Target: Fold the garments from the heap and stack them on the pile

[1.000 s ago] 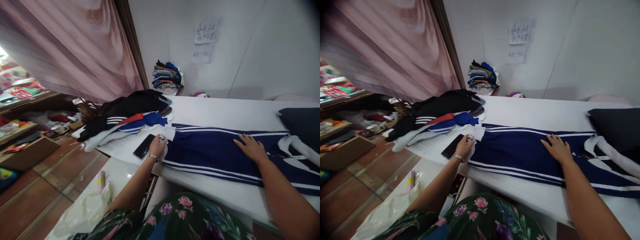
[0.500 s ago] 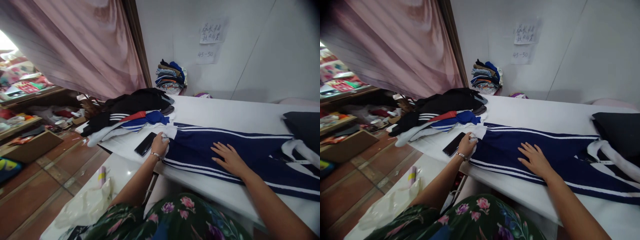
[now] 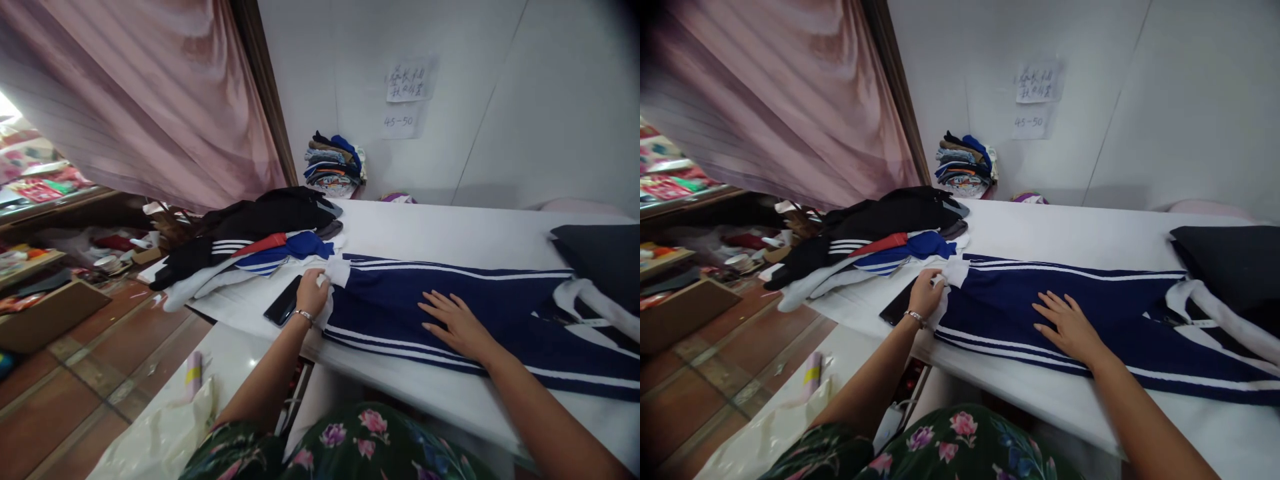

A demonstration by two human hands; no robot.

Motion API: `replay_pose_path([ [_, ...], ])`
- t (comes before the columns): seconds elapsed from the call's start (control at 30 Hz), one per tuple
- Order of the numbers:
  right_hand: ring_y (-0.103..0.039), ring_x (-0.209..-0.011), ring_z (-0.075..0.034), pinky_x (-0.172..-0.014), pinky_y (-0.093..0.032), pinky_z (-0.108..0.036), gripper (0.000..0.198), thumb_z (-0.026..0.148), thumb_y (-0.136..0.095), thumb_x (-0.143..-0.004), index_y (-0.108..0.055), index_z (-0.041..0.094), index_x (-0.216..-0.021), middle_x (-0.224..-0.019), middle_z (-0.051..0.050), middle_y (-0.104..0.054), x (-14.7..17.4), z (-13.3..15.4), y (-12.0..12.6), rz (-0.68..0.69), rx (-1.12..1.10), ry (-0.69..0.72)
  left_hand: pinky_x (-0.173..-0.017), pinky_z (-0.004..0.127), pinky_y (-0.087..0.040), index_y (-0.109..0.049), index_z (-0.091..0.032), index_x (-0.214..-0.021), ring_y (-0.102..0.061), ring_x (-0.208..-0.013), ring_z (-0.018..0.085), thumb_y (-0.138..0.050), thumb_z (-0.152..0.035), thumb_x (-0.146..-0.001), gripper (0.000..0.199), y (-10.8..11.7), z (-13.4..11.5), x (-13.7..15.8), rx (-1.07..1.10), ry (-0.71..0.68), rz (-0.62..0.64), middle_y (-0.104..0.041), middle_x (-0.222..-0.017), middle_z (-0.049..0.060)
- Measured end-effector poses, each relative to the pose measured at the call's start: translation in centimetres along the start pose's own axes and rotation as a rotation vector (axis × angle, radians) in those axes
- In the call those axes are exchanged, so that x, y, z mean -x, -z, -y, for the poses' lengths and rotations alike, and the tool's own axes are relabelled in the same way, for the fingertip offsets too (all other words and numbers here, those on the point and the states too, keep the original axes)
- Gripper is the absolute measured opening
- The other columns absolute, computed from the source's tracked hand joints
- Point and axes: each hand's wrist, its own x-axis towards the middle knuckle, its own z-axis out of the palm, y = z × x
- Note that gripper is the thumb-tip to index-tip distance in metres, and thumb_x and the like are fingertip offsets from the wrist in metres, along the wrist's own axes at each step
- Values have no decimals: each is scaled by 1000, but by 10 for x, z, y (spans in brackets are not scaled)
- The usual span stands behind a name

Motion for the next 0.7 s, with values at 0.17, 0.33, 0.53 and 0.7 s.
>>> replay_pose_path([
  [0.17, -28, -138, -27, -113, -15, -52, 50, 54, -44, -88, -52, 31, -131, -146, -4, -38, -1, -2, 0, 13, -7, -6, -111, 42, -26, -53, -17, -124, -37, -131, 25, -51, -33, -86, 41, -8, -32, 1, -127, -353, 24, -48, -138, 11],
  [0.33, -31, -136, -27, -113, -14, -53, 45, 50, -46, -89, -54, 32, -129, -144, -4, -42, -3, 5, 1, -35, -91, -13, -109, 52, -23, -47, -10, -133, -29, -136, 34, -48, -46, -87, 59, -45, -30, 9, -418, -381, 353, -37, -146, 18],
  [0.53, -26, -138, -27, -112, -12, -53, 53, 53, -37, -91, -50, 25, -134, -145, -9, -40, 2, -5, 14, -126, 23, -222, -108, 48, -26, -45, -11, -136, -30, -136, 31, -38, -47, -90, 59, -51, -23, 6, -560, -402, 332, -37, -147, 15],
  [0.7, -24, -139, -26, -112, -15, -52, 64, 63, -30, -90, -42, 24, -140, -148, -8, -36, 23, -35, 24, -75, -20, -482, -108, 46, -26, -47, -10, -135, -30, -135, 30, -36, -46, -90, 59, -49, -25, 3, -612, -434, 310, -40, -145, 14],
])
